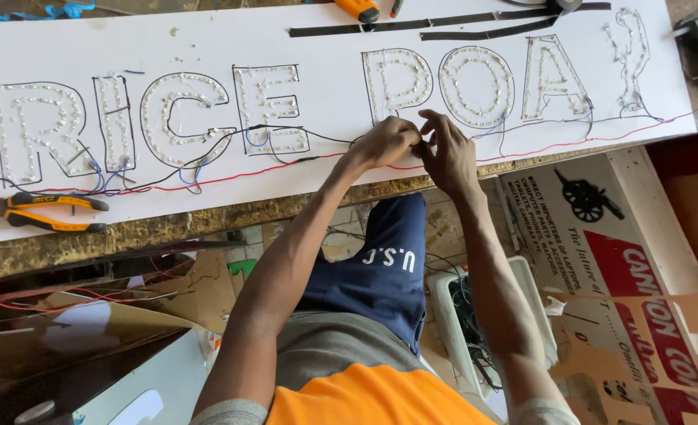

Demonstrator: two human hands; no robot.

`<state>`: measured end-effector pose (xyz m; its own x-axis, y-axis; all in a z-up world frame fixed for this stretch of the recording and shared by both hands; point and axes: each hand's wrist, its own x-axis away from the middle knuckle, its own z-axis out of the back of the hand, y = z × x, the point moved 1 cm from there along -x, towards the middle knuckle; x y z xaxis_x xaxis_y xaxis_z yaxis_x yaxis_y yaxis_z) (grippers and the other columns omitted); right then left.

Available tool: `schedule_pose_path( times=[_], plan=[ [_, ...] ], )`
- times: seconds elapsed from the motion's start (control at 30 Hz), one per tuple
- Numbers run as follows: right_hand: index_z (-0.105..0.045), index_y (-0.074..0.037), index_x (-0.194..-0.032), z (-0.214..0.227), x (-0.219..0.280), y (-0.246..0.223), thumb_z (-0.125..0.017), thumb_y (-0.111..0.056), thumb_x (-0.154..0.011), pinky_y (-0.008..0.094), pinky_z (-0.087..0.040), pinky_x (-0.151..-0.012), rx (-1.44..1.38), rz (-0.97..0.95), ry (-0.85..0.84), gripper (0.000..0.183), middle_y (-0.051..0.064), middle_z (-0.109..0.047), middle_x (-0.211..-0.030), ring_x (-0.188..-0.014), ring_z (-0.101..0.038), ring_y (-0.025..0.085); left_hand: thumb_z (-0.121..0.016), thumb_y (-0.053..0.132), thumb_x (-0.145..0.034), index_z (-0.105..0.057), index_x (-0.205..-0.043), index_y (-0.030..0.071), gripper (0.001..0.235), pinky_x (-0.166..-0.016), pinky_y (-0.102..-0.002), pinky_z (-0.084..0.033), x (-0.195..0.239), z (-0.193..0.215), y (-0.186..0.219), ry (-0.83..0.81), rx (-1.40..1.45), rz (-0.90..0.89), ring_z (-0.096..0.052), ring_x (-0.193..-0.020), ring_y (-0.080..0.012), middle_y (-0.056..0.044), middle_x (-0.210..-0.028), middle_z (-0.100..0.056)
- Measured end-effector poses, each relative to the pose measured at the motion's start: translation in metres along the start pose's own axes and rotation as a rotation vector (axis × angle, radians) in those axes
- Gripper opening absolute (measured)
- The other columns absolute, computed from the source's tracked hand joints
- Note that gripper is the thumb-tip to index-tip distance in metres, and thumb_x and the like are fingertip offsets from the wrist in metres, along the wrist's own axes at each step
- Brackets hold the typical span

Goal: Assembling and wiring an LED sign on a workbench

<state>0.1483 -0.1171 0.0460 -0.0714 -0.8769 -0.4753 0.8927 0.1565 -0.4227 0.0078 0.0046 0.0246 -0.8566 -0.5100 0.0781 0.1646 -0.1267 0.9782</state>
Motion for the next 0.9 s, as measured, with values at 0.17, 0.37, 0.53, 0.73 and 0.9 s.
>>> schedule_pose_path(
  times=[0.17, 0.37, 0.53, 0.73, 0.9],
  plan=[
    [-0.077, -0.014, -0.135, -0.004, 0.016, -0.003, -0.086, -0.005, -0.103, 0.047, -0.063, -0.072, -0.011, 0.115, 0.127, 0.035, 0.007, -0.075, -0.115, -0.09, -0.077, 0.035, -0.054, 0.021, -0.1, -0.085, -0.097, 0.007, 0.034, -0.08, -0.05, -0.056, -0.012, -0.004, -0.022, 0.044, 0.04, -0.013, -0.07, -0.079, -0.0331, -0.017, -0.081, -0.073],
    [-0.089, -0.007, -0.114, -0.002, 0.021, 0.0, -0.081, 0.0, -0.111, 0.044, -0.065, -0.075, -0.229, 0.002, 0.247, 0.01, 0.012, -0.082, -0.097, -0.084, -0.083, 0.036, -0.053, 0.014, -0.109, -0.081, -0.106, 0.001, 0.031, -0.077, -0.052, -0.05, 0.016, -0.001, 0.009, 0.026, -0.04, -0.105, -0.065, -0.079, -0.0334, -0.02, -0.081, -0.07],
    [-0.089, -0.011, -0.106, -0.017, 0.015, 0.016, -0.084, -0.008, -0.111, 0.036, -0.063, -0.066, -0.304, -0.295, 0.206, 0.008, 0.008, -0.079, -0.072, -0.068, -0.082, 0.024, -0.061, 0.001, -0.108, -0.081, -0.099, 0.005, 0.022, -0.084, -0.052, -0.054, 0.017, -0.023, -0.03, 0.125, -0.241, -0.271, -0.072, -0.085, -0.0418, -0.017, -0.079, -0.072],
    [-0.086, -0.01, -0.102, -0.01, 0.002, 0.013, -0.082, -0.009, -0.108, 0.033, -0.059, -0.058, -0.331, -0.505, 0.061, 0.008, 0.008, -0.074, -0.063, -0.058, -0.077, 0.018, -0.068, 0.005, -0.109, -0.077, -0.106, 0.013, 0.013, -0.083, -0.044, -0.05, 0.018, -0.031, -0.048, 0.346, -0.422, -0.511, -0.065, -0.091, -0.0322, -0.008, -0.083, -0.07],
    [-0.084, -0.003, -0.102, 0.004, -0.007, 0.004, -0.073, 0.0, -0.107, 0.029, -0.058, -0.051, -0.464, -0.529, -0.027, 0.012, 0.014, -0.073, -0.064, -0.054, -0.073, 0.017, -0.077, 0.02, -0.107, -0.072, -0.132, 0.011, 0.027, -0.093, -0.049, -0.052, 0.009, -0.043, -0.064, 0.373, -0.643, -0.443, -0.07, -0.106, -0.0325, -0.01, -0.102, -0.077]
  ],
)
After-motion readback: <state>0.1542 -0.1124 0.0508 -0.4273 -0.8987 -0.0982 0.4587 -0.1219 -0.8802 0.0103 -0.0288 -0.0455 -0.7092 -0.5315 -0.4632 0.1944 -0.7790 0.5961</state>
